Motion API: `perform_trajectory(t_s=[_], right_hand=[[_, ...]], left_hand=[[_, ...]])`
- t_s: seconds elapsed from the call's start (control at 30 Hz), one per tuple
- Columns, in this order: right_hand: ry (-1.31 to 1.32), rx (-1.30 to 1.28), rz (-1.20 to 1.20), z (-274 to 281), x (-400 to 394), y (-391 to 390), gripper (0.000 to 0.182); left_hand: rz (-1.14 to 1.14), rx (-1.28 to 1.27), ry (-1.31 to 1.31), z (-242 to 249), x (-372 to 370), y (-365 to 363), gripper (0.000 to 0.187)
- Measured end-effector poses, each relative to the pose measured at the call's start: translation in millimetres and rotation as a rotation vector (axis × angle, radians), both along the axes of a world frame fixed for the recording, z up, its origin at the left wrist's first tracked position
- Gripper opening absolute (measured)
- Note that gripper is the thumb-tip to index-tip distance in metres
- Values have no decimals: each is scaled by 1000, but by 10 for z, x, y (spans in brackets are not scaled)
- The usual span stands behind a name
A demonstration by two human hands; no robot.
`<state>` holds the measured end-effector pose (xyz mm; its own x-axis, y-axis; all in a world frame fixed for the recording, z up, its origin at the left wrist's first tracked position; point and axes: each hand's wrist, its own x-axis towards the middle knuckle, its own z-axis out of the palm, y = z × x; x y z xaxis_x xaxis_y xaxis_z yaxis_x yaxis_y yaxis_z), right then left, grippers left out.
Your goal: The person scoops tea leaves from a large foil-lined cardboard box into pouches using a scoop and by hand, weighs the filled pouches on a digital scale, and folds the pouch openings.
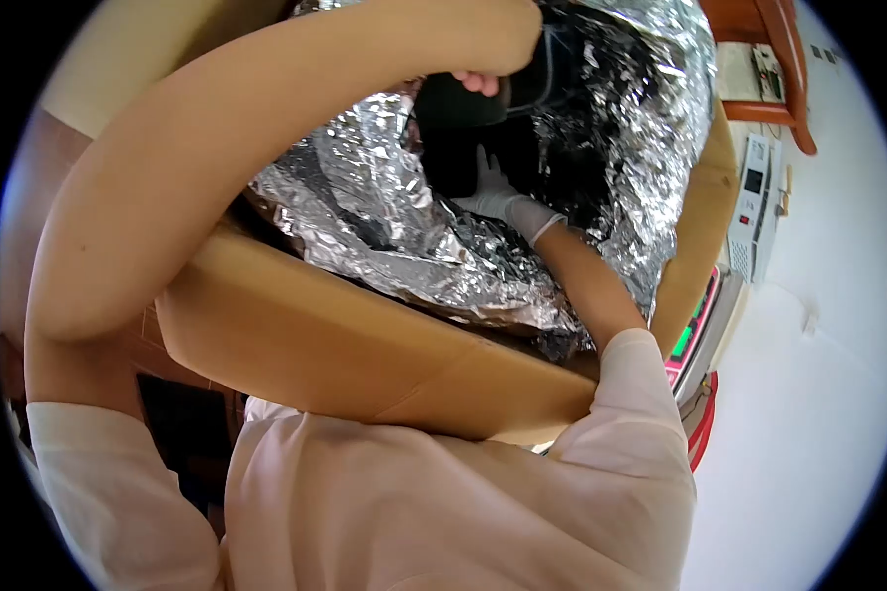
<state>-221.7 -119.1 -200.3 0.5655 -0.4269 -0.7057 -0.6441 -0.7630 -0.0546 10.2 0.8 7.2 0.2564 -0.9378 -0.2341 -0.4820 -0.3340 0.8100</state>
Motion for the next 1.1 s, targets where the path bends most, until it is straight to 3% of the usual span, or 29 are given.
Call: perform_trajectory(t_s=[0.07,0.17,0.2,0.23,0.27,0.33,0.37,0.43,0.53,0.67,0.7,0.77,0.83,0.9,0.97,1.0,1.1], right_hand=[[23,33,-1,-177,82,44,128],[46,82,11,-147,232,58,117],[23,76,66,-234,276,115,111],[5,78,126,-328,248,245,105],[7,97,126,-383,229,271,105],[-221,-50,270,-408,224,340,94],[-355,-118,303,-507,213,273,88],[-446,-92,326,-649,308,134,90],[-595,-70,364,-579,300,75,92],[-441,-11,259,-405,345,216,81],[-305,41,235,-352,366,247,80],[-122,167,160,-79,408,293,74],[-150,160,85,-57,317,345,65],[-177,155,19,-102,309,324,56],[-302,544,-307,-137,250,204,49],[-292,535,-302,9,229,194,49],[-438,721,-602,835,311,181,42]], left_hand=[[-146,-47,46,-250,50,-219,29],[-155,13,-159,251,23,-118,20],[-170,50,-270,286,6,-110,18],[-174,-94,-399,231,-37,71,15],[-177,-76,-394,198,-51,42,15],[-327,-40,-607,116,-97,-38,18],[-329,-28,-607,77,-90,-72,18],[-82,-81,-345,103,-105,-68,19],[-188,-131,-412,236,-53,53,19],[-141,-21,-359,311,-53,16,20],[-144,82,-301,353,-32,-31,22],[-159,30,-334,309,-10,-5,21],[-174,-19,-365,237,-46,60,21],[-51,-130,-220,191,-63,152,19],[-44,-178,-165,184,-39,240,22],[-60,-186,-159,180,-40,255,22],[-46,-80,-130,160,-35,213,21]])
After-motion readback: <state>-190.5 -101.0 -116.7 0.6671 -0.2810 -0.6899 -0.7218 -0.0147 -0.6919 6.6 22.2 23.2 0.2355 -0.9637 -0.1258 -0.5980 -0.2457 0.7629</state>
